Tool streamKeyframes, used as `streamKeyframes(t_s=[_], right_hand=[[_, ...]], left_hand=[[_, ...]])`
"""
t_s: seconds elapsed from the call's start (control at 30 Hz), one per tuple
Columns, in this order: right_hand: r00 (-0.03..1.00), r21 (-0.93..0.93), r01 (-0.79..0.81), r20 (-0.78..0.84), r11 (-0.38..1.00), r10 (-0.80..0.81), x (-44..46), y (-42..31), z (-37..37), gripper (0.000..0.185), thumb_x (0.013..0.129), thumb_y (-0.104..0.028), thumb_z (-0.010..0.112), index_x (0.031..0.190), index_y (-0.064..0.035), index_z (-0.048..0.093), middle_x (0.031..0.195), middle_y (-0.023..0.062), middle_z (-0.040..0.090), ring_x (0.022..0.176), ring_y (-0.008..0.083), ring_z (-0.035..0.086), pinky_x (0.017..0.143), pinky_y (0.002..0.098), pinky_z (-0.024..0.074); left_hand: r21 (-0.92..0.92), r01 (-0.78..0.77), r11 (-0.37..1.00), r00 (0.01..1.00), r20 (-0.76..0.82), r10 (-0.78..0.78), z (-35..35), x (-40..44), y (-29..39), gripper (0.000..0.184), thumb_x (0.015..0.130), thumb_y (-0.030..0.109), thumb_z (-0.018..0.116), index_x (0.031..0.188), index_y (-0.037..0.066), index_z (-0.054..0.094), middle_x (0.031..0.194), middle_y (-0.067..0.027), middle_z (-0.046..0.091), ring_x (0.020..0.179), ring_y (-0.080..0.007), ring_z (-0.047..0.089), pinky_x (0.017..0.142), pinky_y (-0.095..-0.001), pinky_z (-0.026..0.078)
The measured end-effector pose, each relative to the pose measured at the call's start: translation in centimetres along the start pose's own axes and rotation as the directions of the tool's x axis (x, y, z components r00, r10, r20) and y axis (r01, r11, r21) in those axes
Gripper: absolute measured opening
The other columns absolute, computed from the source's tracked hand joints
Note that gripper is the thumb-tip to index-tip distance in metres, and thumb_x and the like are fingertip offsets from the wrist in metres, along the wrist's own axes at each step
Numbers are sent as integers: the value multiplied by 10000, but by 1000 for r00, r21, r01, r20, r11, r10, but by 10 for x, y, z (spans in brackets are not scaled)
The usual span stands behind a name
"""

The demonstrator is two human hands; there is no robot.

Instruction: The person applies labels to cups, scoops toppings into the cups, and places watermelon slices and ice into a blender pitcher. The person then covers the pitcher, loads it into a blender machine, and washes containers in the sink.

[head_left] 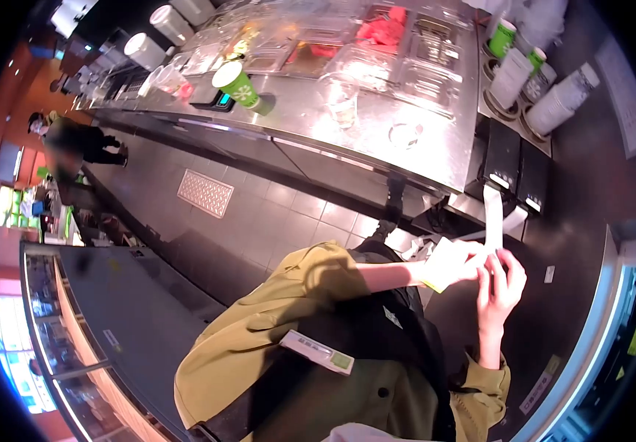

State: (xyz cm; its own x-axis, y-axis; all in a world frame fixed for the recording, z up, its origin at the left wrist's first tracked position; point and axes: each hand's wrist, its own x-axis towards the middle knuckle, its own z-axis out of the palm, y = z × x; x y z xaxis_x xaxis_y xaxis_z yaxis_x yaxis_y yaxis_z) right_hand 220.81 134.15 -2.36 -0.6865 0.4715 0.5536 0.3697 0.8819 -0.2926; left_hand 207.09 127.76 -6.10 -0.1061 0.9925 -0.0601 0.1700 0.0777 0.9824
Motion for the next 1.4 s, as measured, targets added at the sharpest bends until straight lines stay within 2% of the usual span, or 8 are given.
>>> streamKeyframes(t_s=[0.07,0.13,0.2,0.33,0.77,0.9,1.1,1.4], right_hand=[[999,-39,49,-19,998,-50,-3,6,-4,221,678,-52,656,885,-21,584,954,100,553,872,262,522,754,350,390],[998,-81,-34,43,996,37,-4,9,-10,242,688,-49,648,909,-13,557,922,102,547,850,259,518,731,346,382],[979,-104,-74,182,992,93,0,8,-18,205,679,-32,631,853,-14,524,839,101,524,796,258,501,697,348,369],[939,-150,12,342,989,41,-1,13,-26,142,674,-11,596,768,-27,491,787,98,497,729,251,479,645,344,353],[988,-381,157,60,911,-146,-29,23,-32,161,708,-36,618,838,-17,525,839,103,517,744,256,499,638,342,403],[944,-72,-112,303,991,129,-20,23,-43,191,663,1,621,783,-11,473,764,107,475,727,282,465,652,357,386],[850,-65,-191,487,979,198,-26,30,-39,169,653,39,599,737,-14,463,735,114,480,715,280,470,634,368,371],[988,-63,-99,116,993,105,-18,-2,-86,142,682,62,564,766,-6,472,824,128,517,782,258,490,687,332,393]], left_hand=[[14,31,999,999,36,-32,4,4,0,339,710,387,623,918,123,571,685,-40,524,665,-148,525,597,-285,403],[-626,40,779,996,83,16,15,10,-10,346,719,401,604,857,84,598,715,-45,539,683,-164,545,614,-294,424],[-730,59,681,993,116,38,17,11,-15,346,720,401,603,855,83,599,718,-46,540,686,-166,545,617,-295,425],[-671,72,738,990,140,31,17,2,-16,346,722,400,601,853,80,601,723,-48,541,692,-168,547,621,-296,427],[-523,56,850,988,152,28,22,-2,-12,345,728,397,594,843,72,606,738,-54,546,711,-176,552,636,-298,434],[-502,61,863,987,158,22,19,-10,-15,345,730,396,592,840,70,607,743,-55,548,717,-178,554,641,-299,435],[-450,94,888,984,175,-15,14,-18,-25,345,733,395,589,836,66,610,751,-58,550,725,-182,556,648,-301,438],[-313,-15,950,983,167,70,33,-18,-5,345,738,393,584,829,61,613,762,-62,554,739,-187,560,659,-303,443]])
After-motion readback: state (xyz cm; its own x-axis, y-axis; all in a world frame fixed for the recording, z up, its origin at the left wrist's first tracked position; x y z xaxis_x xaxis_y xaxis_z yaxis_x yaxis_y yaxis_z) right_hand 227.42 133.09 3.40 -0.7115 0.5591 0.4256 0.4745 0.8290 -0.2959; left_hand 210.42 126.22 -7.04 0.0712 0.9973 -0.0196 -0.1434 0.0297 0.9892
